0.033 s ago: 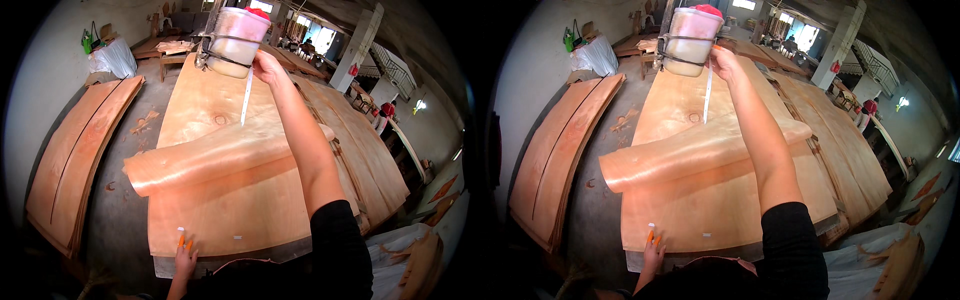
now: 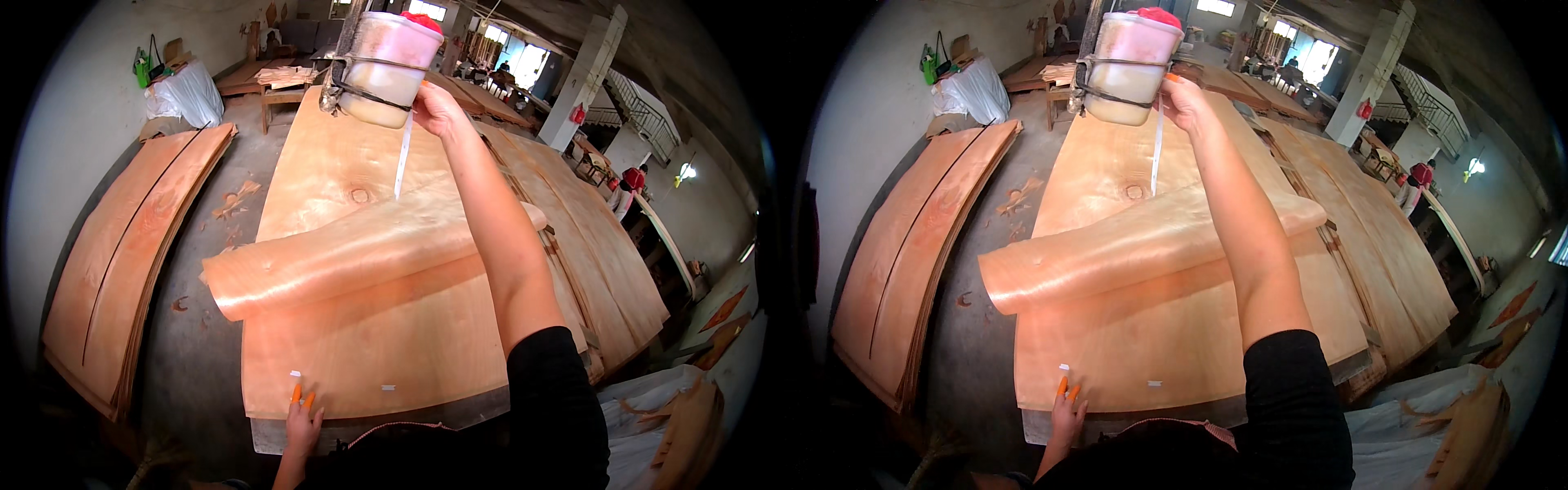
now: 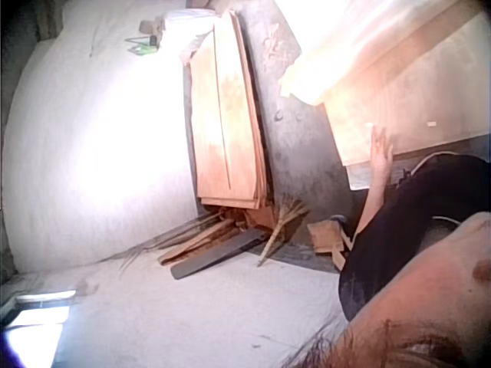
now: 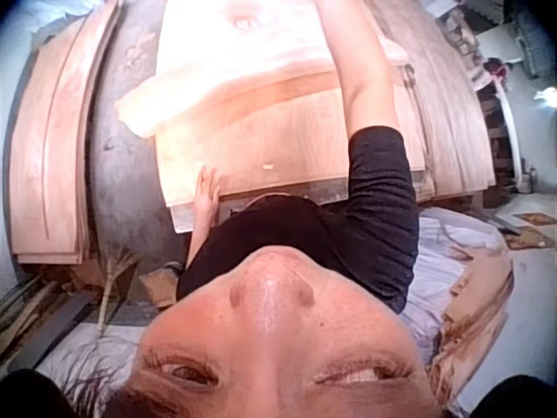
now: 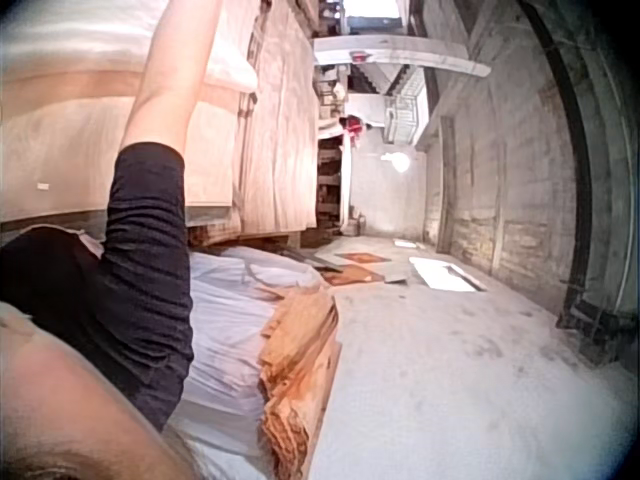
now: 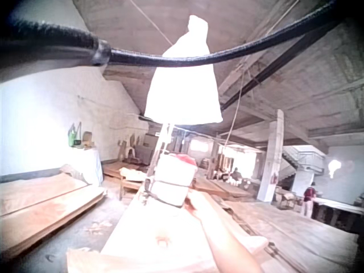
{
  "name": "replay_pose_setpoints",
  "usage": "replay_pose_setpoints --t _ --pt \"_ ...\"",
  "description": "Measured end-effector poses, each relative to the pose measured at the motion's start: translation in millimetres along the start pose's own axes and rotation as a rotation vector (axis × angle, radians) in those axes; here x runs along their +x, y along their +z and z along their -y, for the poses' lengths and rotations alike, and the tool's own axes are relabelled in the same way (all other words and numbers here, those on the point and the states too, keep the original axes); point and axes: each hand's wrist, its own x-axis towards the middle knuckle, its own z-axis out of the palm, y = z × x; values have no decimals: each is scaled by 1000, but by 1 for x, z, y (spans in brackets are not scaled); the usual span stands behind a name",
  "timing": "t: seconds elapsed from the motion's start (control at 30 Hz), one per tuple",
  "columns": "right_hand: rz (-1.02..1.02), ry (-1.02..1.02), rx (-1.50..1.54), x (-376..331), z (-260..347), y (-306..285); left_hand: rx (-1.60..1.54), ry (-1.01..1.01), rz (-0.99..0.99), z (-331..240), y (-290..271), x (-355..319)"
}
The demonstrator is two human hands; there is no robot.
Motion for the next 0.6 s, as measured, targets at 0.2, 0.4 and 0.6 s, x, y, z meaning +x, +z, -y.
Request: replay_pose_setpoints --t 0.2,0.4,0.6 --pt "36 -16 -186 1 9 -20 45 12 -52 19 8 -8" --pt "127 38 -199 -9 13 -20 23 7 -59 18 9 -8" --pt "-36 -21 -211 -12 9 -6 35 22 -51 16 8 -5"
